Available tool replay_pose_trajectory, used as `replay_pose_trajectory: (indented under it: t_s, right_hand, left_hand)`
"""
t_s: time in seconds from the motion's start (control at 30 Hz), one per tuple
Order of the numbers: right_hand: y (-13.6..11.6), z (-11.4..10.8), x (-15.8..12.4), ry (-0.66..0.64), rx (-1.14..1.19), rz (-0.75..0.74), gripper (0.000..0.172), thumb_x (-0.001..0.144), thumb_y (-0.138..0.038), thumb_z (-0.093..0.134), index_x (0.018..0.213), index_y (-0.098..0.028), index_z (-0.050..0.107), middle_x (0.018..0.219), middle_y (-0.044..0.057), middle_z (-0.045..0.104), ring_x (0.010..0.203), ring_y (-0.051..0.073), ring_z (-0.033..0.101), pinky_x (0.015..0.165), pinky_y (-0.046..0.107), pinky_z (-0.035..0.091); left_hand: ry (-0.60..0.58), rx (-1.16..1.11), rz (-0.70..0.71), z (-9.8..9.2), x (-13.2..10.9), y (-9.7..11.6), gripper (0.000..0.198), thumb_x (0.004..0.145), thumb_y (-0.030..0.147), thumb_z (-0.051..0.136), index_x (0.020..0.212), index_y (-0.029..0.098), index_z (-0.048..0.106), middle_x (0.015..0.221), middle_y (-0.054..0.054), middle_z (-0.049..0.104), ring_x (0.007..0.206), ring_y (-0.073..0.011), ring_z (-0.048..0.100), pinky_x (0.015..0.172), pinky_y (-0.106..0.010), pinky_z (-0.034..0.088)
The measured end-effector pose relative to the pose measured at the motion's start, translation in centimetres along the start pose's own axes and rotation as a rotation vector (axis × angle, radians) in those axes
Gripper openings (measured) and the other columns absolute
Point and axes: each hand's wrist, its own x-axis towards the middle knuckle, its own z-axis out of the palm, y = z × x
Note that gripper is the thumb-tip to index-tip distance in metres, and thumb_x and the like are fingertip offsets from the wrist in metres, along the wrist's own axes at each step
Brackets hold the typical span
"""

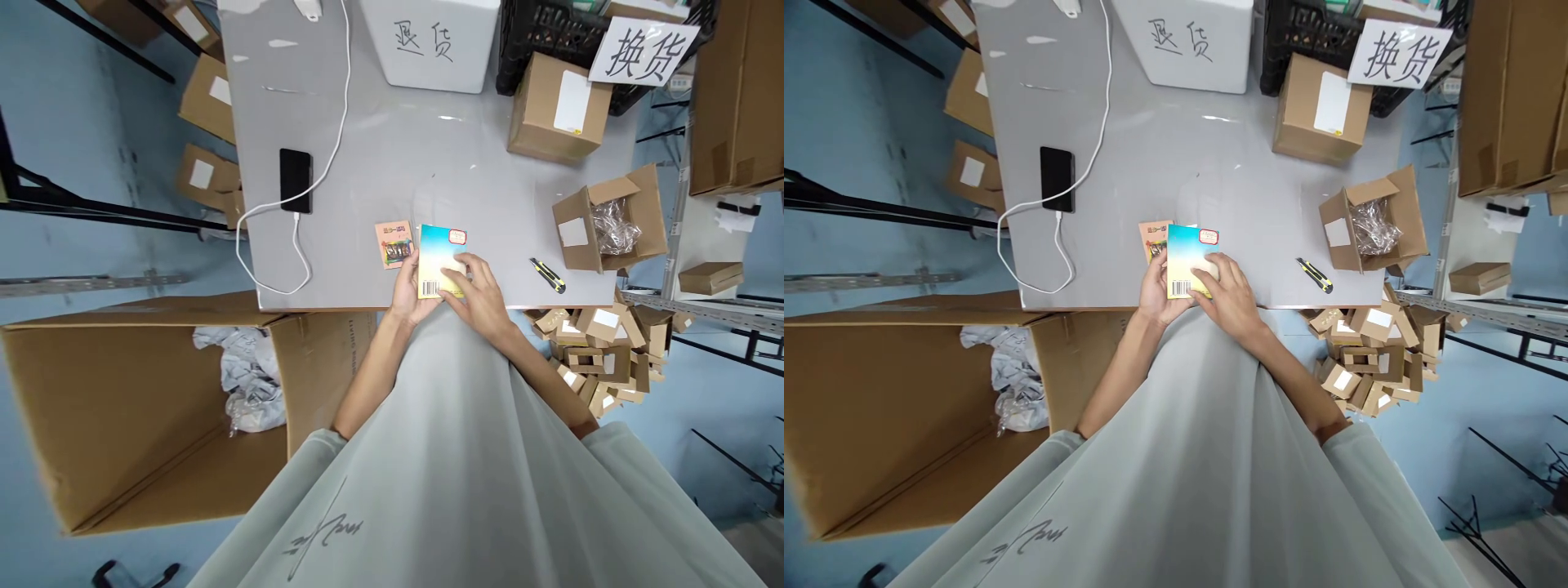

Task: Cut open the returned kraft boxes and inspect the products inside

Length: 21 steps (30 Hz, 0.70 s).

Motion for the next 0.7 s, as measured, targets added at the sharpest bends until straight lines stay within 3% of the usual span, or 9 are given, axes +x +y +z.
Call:
replay_pose_trajectory:
  t_s: [0.23,0.37,0.43,0.53,0.63,0.7]
  right_hand:
    - [0.4,-0.4,-0.3,-0.014,-0.003,0.040,0.037,0.117,-0.042,0.065,0.150,-0.028,0.074,0.170,0.017,0.062,0.168,0.038,0.048,0.138,0.063,0.046]
    - [1.7,-1.4,-0.7,0.048,0.196,0.090,0.049,0.112,-0.050,0.075,0.155,-0.027,0.068,0.166,0.017,0.064,0.162,0.034,0.057,0.137,0.056,0.050]
    - [2.5,-1.8,-1.0,0.083,0.313,0.132,0.060,0.107,-0.052,0.080,0.157,-0.025,0.063,0.160,0.018,0.067,0.152,0.033,0.066,0.130,0.053,0.057]
    - [4.1,-2.2,-1.5,0.129,0.471,0.238,0.066,0.099,-0.051,0.085,0.154,-0.024,0.061,0.154,0.018,0.070,0.122,0.029,0.080,0.105,0.047,0.070]
    - [6.8,-2.8,-1.8,0.170,0.609,0.343,0.041,0.101,-0.044,0.076,0.137,-0.028,0.067,0.124,0.008,0.081,0.101,0.025,0.083,0.090,0.041,0.071]
    - [8.8,-3.6,-1.7,0.214,0.724,0.429,0.036,0.101,-0.049,0.075,0.130,-0.029,0.067,0.106,0.004,0.082,0.085,0.023,0.082,0.075,0.036,0.070]
  left_hand:
    - [-0.022,0.007,-0.010,1.3,0.3,-0.2,0.070,0.104,0.083,0.059,0.132,0.022,0.078,0.132,-0.012,0.087,0.137,-0.0386,0.079,0.108,-0.050,0.068]
    - [-0.015,-0.022,-0.013,3.0,0.8,0.0,0.065,0.095,0.070,0.082,0.139,0.023,0.078,0.145,-0.013,0.083,0.145,-0.0371,0.074,0.119,-0.047,0.061]
    - [0.004,0.040,0.015,4.1,1.3,0.1,0.069,0.086,0.061,0.095,0.142,0.025,0.078,0.153,-0.013,0.079,0.151,-0.0364,0.069,0.125,-0.046,0.056]
    - [0.026,0.185,0.034,5.8,2.6,0.2,0.073,0.077,0.059,0.104,0.137,0.025,0.079,0.160,-0.014,0.075,0.158,-0.0384,0.063,0.131,-0.048,0.051]
    - [0.019,0.301,0.024,7.4,4.7,0.0,0.081,0.071,0.058,0.106,0.138,0.024,0.078,0.148,-0.015,0.080,0.152,-0.0406,0.068,0.129,-0.053,0.054]
    - [0.033,0.328,0.044,8.4,6.3,-0.1,0.086,0.069,0.057,0.106,0.142,0.025,0.074,0.150,-0.016,0.079,0.150,-0.0403,0.069,0.127,-0.055,0.056]
